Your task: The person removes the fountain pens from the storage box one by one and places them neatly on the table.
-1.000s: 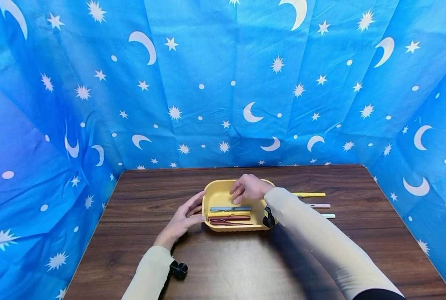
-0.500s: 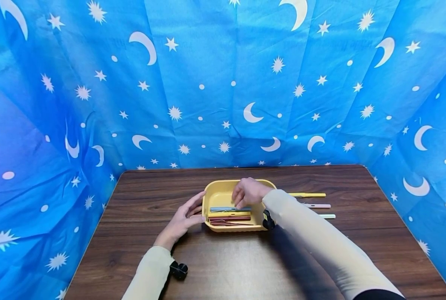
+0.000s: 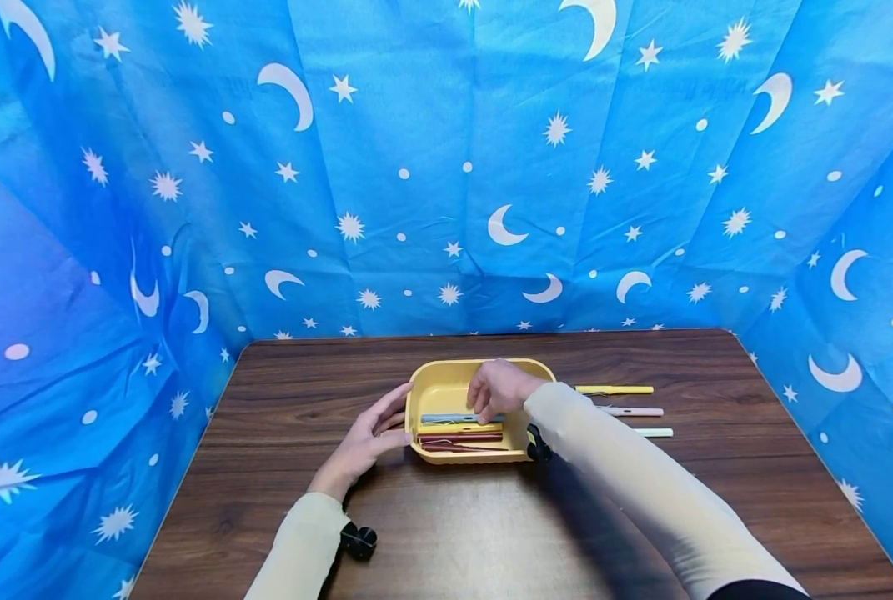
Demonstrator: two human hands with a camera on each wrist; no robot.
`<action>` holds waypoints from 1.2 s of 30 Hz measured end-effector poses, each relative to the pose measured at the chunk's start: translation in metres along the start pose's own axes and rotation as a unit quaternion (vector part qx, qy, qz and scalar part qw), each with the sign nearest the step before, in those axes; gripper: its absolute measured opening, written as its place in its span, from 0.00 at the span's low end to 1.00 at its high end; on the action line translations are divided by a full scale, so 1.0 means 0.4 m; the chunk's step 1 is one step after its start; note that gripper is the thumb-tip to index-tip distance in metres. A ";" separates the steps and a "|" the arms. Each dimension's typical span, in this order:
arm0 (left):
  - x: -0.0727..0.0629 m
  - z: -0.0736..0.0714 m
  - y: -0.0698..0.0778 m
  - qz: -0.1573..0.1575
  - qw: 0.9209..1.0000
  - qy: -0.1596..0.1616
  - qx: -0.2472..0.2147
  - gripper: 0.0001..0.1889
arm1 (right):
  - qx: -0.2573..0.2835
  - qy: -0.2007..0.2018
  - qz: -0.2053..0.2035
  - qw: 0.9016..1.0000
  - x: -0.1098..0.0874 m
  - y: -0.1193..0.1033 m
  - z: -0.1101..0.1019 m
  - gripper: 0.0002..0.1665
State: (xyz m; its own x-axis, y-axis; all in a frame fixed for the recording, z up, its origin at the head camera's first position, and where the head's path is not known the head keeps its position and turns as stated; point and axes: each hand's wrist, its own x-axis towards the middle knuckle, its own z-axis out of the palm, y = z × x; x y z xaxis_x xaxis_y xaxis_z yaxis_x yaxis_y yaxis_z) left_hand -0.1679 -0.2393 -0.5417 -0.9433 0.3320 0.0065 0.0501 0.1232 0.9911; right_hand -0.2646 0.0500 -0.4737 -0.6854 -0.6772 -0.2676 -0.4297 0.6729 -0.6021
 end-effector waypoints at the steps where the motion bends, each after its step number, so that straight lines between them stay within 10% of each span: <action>1: 0.000 0.000 0.000 0.000 1.000 0.000 0.000 0.42 | 0.002 0.000 0.000 1.000 0.000 0.001 0.001 0.14; 36: 0.001 0.001 -0.001 -0.002 1.000 0.004 0.007 0.42 | -0.034 -0.001 -0.026 0.999 -0.010 0.016 0.002 0.07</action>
State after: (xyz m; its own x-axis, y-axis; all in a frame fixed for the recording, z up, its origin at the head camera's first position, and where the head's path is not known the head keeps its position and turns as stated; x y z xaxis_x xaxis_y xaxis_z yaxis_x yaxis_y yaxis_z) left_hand -0.1684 -0.2390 -0.5423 -0.9461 0.3237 0.0043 0.0517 0.1382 0.9890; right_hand -0.2641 0.0566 -0.4770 -0.6600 -0.7122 -0.2392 -0.5031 0.6554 -0.5633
